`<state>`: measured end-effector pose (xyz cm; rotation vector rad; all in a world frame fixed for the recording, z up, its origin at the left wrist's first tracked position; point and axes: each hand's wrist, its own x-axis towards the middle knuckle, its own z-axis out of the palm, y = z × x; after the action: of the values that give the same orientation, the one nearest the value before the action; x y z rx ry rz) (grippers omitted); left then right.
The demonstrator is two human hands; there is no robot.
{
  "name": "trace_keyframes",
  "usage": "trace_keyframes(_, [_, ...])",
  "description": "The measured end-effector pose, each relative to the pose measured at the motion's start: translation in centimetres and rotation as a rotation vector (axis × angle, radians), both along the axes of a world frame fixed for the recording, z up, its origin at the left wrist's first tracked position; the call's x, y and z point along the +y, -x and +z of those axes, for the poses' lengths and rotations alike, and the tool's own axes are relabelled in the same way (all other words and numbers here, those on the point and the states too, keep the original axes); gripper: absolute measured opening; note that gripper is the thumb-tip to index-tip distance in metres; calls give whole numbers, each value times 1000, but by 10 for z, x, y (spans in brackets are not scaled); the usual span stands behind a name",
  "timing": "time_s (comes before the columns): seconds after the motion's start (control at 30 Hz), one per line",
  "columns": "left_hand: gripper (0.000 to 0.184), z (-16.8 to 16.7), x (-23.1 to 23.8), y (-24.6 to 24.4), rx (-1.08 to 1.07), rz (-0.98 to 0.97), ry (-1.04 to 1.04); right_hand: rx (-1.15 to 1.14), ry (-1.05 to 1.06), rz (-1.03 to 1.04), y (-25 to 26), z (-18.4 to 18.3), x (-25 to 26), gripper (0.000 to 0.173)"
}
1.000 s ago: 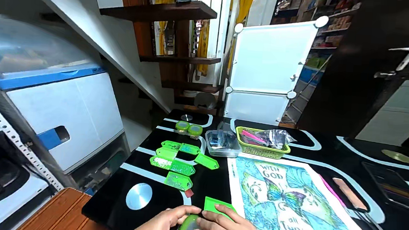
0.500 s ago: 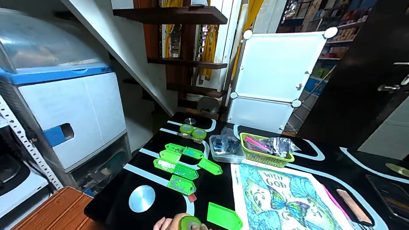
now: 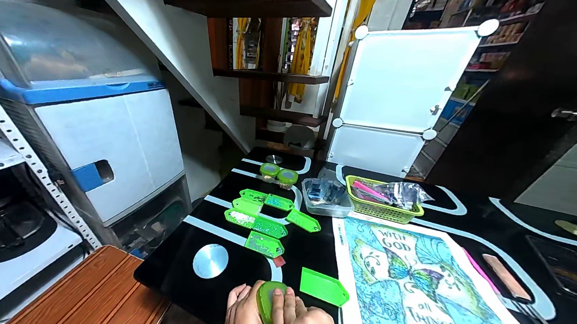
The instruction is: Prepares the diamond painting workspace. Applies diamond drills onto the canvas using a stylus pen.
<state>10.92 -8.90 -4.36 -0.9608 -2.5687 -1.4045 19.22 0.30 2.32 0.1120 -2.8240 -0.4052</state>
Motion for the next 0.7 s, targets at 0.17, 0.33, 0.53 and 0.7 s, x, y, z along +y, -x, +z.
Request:
trace_keyframes(0.17, [28, -5, 0, 3, 25, 7, -39, -24, 104, 52, 1, 3, 6, 31])
trace_keyframes(0.33, [43, -2, -6, 4, 54, -59, 8, -70, 187, 135, 0, 14, 23, 30])
trace_keyframes(0.53, [66, -6, -15, 12, 27, -246, -28, 35, 446, 254, -1, 21, 62, 24])
trace_keyframes(0.7, [62, 1, -17, 18, -70, -376, 13, 153, 673, 169, 8, 2, 85, 26])
